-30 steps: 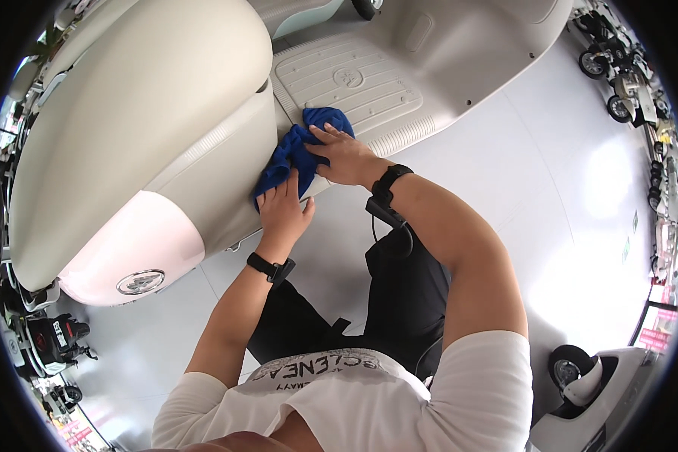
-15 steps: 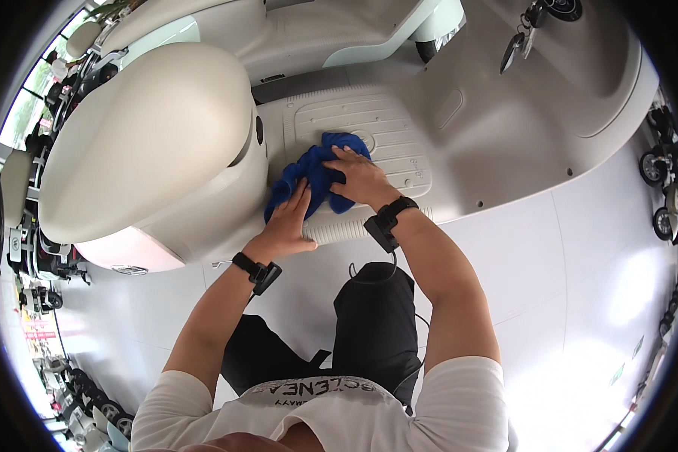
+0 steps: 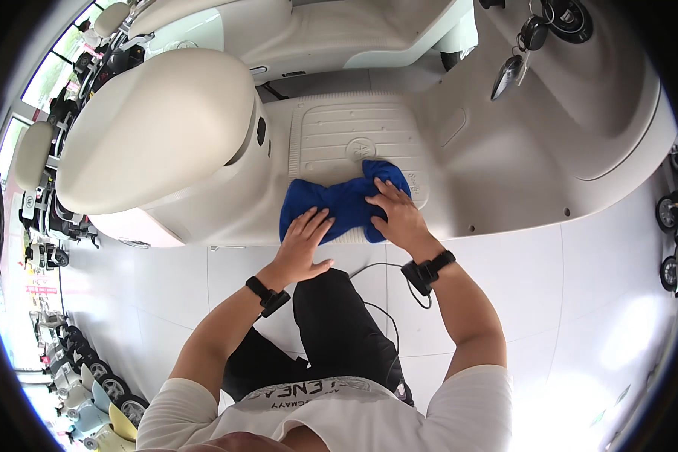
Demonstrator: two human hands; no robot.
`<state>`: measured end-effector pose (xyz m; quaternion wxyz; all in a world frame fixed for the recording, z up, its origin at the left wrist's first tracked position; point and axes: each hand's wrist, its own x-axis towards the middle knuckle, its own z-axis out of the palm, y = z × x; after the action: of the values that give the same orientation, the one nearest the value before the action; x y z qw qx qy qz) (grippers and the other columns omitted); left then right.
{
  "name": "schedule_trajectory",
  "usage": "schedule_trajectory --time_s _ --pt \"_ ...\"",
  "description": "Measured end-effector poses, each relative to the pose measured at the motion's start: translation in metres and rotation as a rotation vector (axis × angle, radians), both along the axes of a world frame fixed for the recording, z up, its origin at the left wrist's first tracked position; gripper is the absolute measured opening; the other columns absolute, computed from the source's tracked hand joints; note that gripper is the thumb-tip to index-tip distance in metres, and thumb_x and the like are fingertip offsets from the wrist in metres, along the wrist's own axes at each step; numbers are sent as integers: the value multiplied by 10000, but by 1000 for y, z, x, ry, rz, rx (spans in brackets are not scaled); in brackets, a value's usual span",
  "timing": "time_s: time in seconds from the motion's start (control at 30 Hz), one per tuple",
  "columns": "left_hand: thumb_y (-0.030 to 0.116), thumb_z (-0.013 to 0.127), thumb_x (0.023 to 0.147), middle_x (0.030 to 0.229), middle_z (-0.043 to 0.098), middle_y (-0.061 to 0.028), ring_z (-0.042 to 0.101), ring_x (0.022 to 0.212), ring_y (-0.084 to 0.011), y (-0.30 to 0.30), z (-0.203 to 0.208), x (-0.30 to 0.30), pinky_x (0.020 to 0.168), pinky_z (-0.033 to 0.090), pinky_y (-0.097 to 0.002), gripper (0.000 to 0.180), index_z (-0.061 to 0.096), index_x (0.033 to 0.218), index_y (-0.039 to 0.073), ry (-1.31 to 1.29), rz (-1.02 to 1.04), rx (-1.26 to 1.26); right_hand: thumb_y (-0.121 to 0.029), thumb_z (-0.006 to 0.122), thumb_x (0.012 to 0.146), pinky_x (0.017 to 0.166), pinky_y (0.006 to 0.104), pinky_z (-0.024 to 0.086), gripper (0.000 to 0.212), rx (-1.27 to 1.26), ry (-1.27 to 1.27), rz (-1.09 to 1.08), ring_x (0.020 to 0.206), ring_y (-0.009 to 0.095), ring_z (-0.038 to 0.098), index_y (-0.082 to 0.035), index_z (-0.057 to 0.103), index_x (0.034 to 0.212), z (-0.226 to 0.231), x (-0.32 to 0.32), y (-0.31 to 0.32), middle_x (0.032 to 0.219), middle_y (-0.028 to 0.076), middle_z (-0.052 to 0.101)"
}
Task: The person wipes down the floorboards, handlebars, seats, and body panels of electric scooters with a cloth.
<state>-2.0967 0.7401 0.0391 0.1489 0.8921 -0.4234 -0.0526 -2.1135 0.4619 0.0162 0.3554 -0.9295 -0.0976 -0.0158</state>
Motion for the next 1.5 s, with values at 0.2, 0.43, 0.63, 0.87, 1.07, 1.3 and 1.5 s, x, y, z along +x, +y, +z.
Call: schedule_trajectory --time_s 0.2,0.43,0.63,0.87,1.07,1.3,1.5 --pt "378 687 847 1540 326 -147 265 1437 -351 -12 -1 -17 1142 268 -514 718 413 1454 111 -20 -16 93 -228 726 839 1141 449 366 503 -195 -119 -69 1409 282 386 -206 579 1320 -7 -55 -12 1507 82 432" --pt "426 458 1009 1618 151 -152 127 1493 -366 -20 -13 28 1193 163 -526 633 246 1555 187 -76 116 183 -302 677 881 1104 455 380 513 -278 -65 -233 1393 345 400 -177 555 1364 -9 -52 -12 1533 172 374" --pt "476 406 1015 1615 102 -207 115 1495 -388 -46 -27 30 1197 143 -526 670 212 1559 137 -81 211 166 -330 621 913 1153 498 304 544 -320 -20 -289 1430 412 311 -164 510 1418 -20 -24 -9 1554 246 293" --pt "474 445 993 1587 182 -242 167 1475 -408 -69 -39 68 1185 164 -543 684 253 1541 113 -181 309 93 -321 625 907 1171 498 277 575 -309 17 -372 1451 370 284 -221 458 1448 -21 29 -24 1590 185 252" --pt "483 424 995 1588 191 -225 157 1478 -405 -61 -43 53 1189 146 -542 682 256 1542 112 -172 275 127 -233 670 875 1153 465 320 544 -221 -27 -375 1406 399 353 -151 517 1390 -24 4 -23 1540 219 336" --pt "478 585 917 1594 152 -231 130 1478 -422 -64 -29 -26 1182 141 -572 798 249 1544 118 -80 29 71 -178 660 884 1133 434 353 444 -225 -43 -444 1378 343 414 -143 590 1320 -21 -102 -23 1527 159 392" --pt "516 590 902 1580 209 -229 186 1470 -403 -93 -33 -1 1189 157 -540 796 301 1527 118 -190 -26 67 -150 616 908 1120 446 363 383 -179 -83 -499 1362 359 429 -115 595 1288 -22 -94 -27 1500 172 426"
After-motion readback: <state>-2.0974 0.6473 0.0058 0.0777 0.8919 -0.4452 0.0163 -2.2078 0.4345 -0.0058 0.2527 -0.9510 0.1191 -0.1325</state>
